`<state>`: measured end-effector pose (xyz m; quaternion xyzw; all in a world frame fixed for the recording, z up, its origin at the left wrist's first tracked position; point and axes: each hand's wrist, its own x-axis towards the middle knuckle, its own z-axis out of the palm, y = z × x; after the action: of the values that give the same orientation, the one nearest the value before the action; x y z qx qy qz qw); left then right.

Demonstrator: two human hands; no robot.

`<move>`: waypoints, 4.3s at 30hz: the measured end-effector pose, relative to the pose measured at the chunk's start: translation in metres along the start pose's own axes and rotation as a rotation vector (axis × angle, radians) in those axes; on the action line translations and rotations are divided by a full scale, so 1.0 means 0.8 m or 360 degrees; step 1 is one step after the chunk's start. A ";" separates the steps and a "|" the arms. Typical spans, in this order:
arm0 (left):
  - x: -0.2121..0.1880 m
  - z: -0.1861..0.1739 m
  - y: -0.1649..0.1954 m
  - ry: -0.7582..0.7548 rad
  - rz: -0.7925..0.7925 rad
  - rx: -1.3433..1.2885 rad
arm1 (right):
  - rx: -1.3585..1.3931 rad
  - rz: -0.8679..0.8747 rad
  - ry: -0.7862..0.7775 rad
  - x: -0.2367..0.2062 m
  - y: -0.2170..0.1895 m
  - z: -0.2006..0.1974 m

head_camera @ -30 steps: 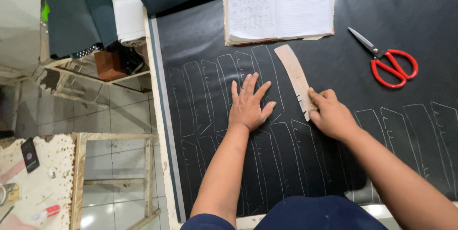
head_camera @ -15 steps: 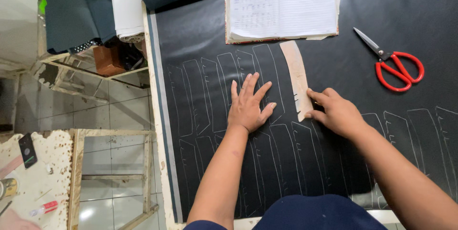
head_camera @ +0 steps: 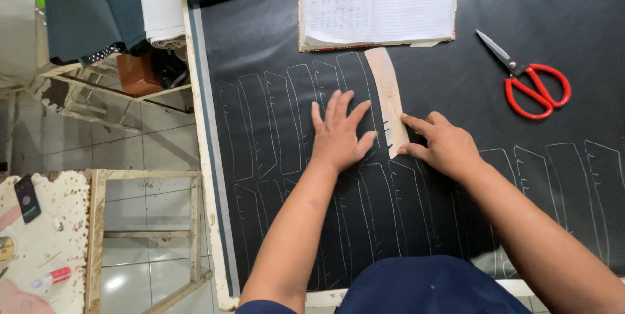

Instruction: The person places a paper pattern strip on dark material laid over a large table and traces around it with a marking pen, repeating the placement and tracing to mark multiple pattern outlines. They reposition the pattern and continue marking outlines across the material.

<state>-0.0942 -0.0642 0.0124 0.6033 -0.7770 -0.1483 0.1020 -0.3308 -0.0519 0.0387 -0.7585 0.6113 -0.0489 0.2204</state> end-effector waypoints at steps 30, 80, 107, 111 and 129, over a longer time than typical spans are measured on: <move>0.001 0.001 0.017 0.0115 0.0073 0.0100 | -0.0043 -0.0151 0.0758 0.227 0.061 -0.031; 0.002 0.009 0.016 0.0225 0.0013 -0.0078 | 0.0203 -0.0137 0.0033 0.021 0.008 -0.006; 0.003 0.010 0.015 0.0214 0.0017 -0.0051 | 0.0148 -0.0110 -0.0007 0.020 0.004 -0.009; 0.002 0.013 0.013 0.0219 0.0028 -0.0045 | 0.0172 -0.0111 -0.0001 0.019 0.005 -0.006; 0.002 0.013 0.012 0.0215 0.0026 -0.0048 | 0.0188 -0.0150 0.0031 0.018 0.006 -0.005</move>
<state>-0.1067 -0.0622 0.0060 0.6040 -0.7708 -0.1181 0.1645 -0.3330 -0.0673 0.0376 -0.7715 0.5731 -0.1027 0.2563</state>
